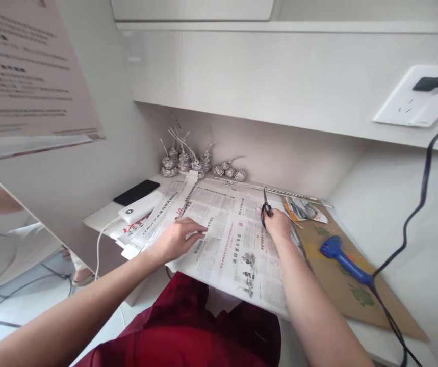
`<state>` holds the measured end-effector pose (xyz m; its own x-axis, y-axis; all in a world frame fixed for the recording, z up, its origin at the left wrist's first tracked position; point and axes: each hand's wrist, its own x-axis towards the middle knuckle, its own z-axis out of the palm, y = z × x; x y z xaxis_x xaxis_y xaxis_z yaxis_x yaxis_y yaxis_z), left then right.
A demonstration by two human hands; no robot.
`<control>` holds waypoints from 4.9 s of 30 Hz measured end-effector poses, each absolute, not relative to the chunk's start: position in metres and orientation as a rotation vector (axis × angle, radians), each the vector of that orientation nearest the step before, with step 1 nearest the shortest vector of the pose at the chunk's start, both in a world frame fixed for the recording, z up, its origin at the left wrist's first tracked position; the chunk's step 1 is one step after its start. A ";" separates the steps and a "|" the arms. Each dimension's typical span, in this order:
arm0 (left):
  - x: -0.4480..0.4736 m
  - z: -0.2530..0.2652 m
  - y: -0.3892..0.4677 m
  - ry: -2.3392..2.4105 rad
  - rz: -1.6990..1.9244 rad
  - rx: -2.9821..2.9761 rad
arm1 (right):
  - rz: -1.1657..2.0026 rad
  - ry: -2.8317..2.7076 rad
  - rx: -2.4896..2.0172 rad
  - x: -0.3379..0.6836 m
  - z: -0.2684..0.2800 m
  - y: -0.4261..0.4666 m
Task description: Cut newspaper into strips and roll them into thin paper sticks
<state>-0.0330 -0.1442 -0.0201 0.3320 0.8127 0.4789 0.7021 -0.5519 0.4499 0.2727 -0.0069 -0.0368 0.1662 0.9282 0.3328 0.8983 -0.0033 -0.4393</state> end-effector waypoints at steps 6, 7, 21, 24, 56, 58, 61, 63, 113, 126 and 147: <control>-0.102 -0.015 -0.136 2.247 0.926 2.210 | 0.023 -1.745 -1.909 0.271 -0.036 -0.009; -0.110 -0.012 -0.132 2.347 0.866 2.173 | 0.019 -1.752 -1.916 0.271 -0.035 -0.010; -0.111 0.006 -0.012 2.524 0.034 1.930 | -0.036 -1.829 -1.980 0.268 -0.033 -0.012; -0.103 0.004 -0.005 2.539 0.071 1.890 | -0.043 -1.858 -2.040 0.271 -0.031 -0.012; -0.051 0.004 -0.018 2.038 0.236 2.233 | -0.156 -1.996 -2.229 0.267 -0.013 -0.026; -0.052 0.002 -0.013 2.101 0.224 2.134 | -0.150 -1.997 -2.231 0.267 -0.013 -0.026; -0.054 0.002 -0.007 2.110 0.225 2.069 | -0.166 -1.990 -2.199 0.268 -0.013 -0.024; -0.055 0.005 -0.006 2.089 0.266 2.033 | -0.174 -1.966 -2.068 0.265 -0.015 -0.024; -0.013 0.006 -0.051 1.032 0.502 2.466 | -0.096 -2.610 -1.835 0.222 0.004 -0.095; -0.036 0.007 -0.019 1.248 0.520 2.952 | -0.032 -2.554 -1.774 0.252 0.023 -0.099; 0.029 -0.023 -0.041 1.145 0.355 3.078 | 0.591 -1.366 -1.473 0.294 -0.033 -0.127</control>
